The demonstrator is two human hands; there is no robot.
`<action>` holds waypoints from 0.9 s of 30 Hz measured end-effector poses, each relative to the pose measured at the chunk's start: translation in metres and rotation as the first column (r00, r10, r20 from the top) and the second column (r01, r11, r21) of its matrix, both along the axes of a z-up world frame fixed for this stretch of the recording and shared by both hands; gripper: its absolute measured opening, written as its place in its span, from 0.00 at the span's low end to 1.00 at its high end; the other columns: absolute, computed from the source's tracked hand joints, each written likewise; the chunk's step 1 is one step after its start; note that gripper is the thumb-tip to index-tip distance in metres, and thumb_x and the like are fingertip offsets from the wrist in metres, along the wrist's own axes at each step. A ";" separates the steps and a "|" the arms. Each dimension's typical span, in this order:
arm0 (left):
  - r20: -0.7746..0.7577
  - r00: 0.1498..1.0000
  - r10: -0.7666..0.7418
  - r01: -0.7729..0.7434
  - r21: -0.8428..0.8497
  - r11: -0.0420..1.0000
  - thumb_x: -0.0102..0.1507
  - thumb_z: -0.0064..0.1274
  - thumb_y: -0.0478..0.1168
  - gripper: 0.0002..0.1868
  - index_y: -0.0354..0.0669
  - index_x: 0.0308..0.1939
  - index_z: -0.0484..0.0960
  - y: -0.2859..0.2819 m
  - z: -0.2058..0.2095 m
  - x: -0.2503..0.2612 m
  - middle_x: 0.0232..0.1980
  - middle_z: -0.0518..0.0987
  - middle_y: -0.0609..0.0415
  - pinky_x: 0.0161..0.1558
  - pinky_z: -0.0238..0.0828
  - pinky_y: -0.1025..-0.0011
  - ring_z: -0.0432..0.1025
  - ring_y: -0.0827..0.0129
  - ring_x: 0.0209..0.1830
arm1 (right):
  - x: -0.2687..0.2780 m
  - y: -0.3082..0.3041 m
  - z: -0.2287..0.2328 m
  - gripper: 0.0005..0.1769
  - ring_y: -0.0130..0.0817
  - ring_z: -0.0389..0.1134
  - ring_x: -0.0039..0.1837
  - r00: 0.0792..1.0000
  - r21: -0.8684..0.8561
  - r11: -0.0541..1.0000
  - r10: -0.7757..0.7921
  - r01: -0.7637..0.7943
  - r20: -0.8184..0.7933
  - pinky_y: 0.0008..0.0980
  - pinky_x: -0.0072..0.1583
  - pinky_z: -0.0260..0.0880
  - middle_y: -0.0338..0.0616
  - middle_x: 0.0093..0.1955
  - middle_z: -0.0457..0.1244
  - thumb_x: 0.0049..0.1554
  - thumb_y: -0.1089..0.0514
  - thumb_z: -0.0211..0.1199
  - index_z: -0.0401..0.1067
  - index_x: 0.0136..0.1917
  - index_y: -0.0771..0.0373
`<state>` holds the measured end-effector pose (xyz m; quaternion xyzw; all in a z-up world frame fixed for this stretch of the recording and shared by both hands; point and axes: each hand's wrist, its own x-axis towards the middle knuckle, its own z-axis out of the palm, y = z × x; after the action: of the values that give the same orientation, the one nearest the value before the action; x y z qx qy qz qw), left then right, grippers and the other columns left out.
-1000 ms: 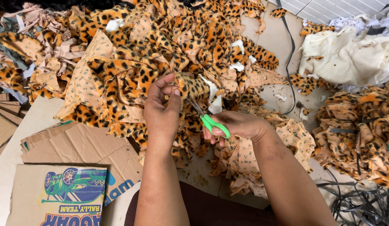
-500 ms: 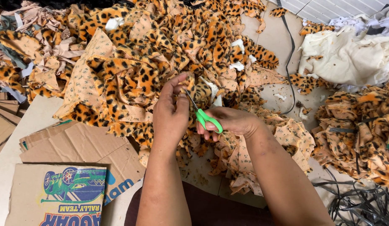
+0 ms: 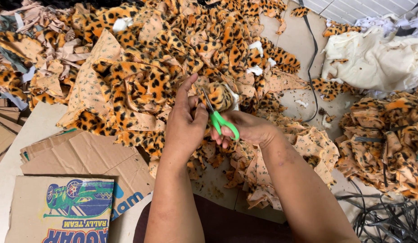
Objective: The person cuts small pieces of leopard-print and patterned fabric from large scraps using green-handled scissors.
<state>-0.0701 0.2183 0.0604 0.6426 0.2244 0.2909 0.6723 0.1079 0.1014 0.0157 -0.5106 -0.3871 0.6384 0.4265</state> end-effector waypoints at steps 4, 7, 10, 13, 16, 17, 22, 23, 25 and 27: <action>-0.074 0.997 0.008 -0.001 0.097 0.995 0.65 0.39 0.24 0.35 0.37 0.78 0.55 0.003 -0.007 0.004 0.37 0.79 0.44 0.30 0.64 0.69 0.66 0.65 0.24 | -0.003 -0.001 -0.001 0.22 0.37 0.71 0.40 0.988 0.067 0.988 -0.144 0.139 0.064 0.32 0.43 0.78 0.50 0.35 0.66 0.53 0.45 0.72 0.74 0.42 0.68; -0.159 0.986 0.052 -0.031 0.130 0.991 0.66 0.40 0.25 0.36 0.39 0.79 0.52 0.003 -0.006 0.004 0.40 0.82 0.43 0.33 0.66 0.67 0.70 0.62 0.27 | -0.009 -0.001 0.004 0.17 0.30 0.70 0.36 0.978 0.067 0.979 -0.198 0.194 0.063 0.26 0.38 0.76 0.45 0.31 0.66 0.53 0.50 0.73 0.74 0.37 0.66; -0.240 0.969 0.060 0.001 0.246 0.969 0.67 0.40 0.27 0.37 0.42 0.80 0.49 -0.003 0.004 0.003 0.49 0.83 0.36 0.36 0.69 0.56 0.76 0.49 0.32 | -0.010 0.000 0.008 0.18 0.33 0.72 0.38 0.981 0.023 0.982 -0.186 0.185 0.060 0.30 0.41 0.79 0.48 0.32 0.67 0.54 0.50 0.73 0.74 0.39 0.68; -0.349 0.936 0.042 0.045 0.237 0.970 0.66 0.43 0.26 0.40 0.42 0.81 0.47 -0.004 0.016 0.003 0.55 0.83 0.35 0.40 0.73 0.59 0.81 0.50 0.36 | -0.002 0.005 0.016 0.21 0.37 0.71 0.37 0.986 0.017 0.989 -0.148 0.147 0.076 0.32 0.42 0.80 0.52 0.33 0.66 0.55 0.48 0.70 0.75 0.42 0.71; -0.382 0.921 0.082 0.021 0.256 0.966 0.66 0.42 0.27 0.38 0.40 0.79 0.48 -0.003 0.022 0.002 0.58 0.79 0.26 0.44 0.75 0.49 0.79 0.35 0.48 | -0.001 0.010 0.039 0.15 0.37 0.70 0.41 0.964 -0.095 0.979 -0.159 0.183 0.213 0.32 0.43 0.79 0.52 0.37 0.66 0.58 0.52 0.67 0.76 0.46 0.69; -0.415 0.893 0.177 -0.074 0.252 0.965 0.67 0.41 0.29 0.34 0.42 0.78 0.53 -0.003 0.024 0.003 0.58 0.79 0.28 0.42 0.76 0.56 0.80 0.42 0.46 | 0.002 0.012 0.046 0.19 0.40 0.71 0.45 0.942 -0.051 0.968 -0.227 0.247 0.246 0.34 0.47 0.79 0.54 0.40 0.66 0.59 0.48 0.64 0.75 0.47 0.70; -0.602 0.717 0.351 -0.148 0.361 0.921 0.71 0.43 0.51 0.24 0.42 0.66 0.70 0.011 -0.028 0.006 0.57 0.79 0.33 0.43 0.76 0.50 0.79 0.44 0.49 | 0.010 0.007 0.058 0.34 0.45 0.69 0.57 0.819 0.085 0.889 -0.449 0.450 0.357 0.39 0.56 0.77 0.57 0.50 0.64 0.61 0.32 0.54 0.72 0.51 0.69; -0.703 0.642 0.306 -0.012 0.390 0.921 0.69 0.44 0.60 0.24 0.48 0.58 0.75 0.010 -0.039 0.007 0.50 0.81 0.43 0.42 0.76 0.54 0.81 0.51 0.45 | 0.010 0.004 0.055 0.34 0.46 0.69 0.54 0.812 0.041 0.886 -0.440 0.461 0.383 0.39 0.54 0.77 0.57 0.48 0.63 0.61 0.33 0.54 0.72 0.50 0.69; -0.795 0.546 0.266 0.130 0.393 0.910 0.67 0.45 0.69 0.27 0.55 0.50 0.80 0.008 -0.047 0.009 0.44 0.82 0.53 0.42 0.75 0.58 0.82 0.57 0.41 | 0.003 -0.005 0.058 0.33 0.46 0.69 0.52 0.806 -0.009 0.880 -0.430 0.474 0.408 0.40 0.52 0.77 0.57 0.45 0.63 0.61 0.33 0.54 0.72 0.50 0.70; -0.807 0.534 0.253 0.231 0.427 0.874 0.65 0.51 0.63 0.24 0.57 0.57 0.80 0.006 -0.042 0.012 0.58 0.76 0.48 0.63 0.52 0.48 0.68 0.49 0.63 | -0.011 -0.014 0.072 0.26 0.43 0.71 0.47 0.840 -0.247 0.890 -0.225 0.384 0.494 0.36 0.48 0.75 0.57 0.45 0.65 0.64 0.43 0.55 0.72 0.53 0.71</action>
<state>-0.0580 0.2244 0.0180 0.8468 0.4439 -0.0054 0.2930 0.0973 0.0872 0.0877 -0.7656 -0.2734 0.4808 0.3285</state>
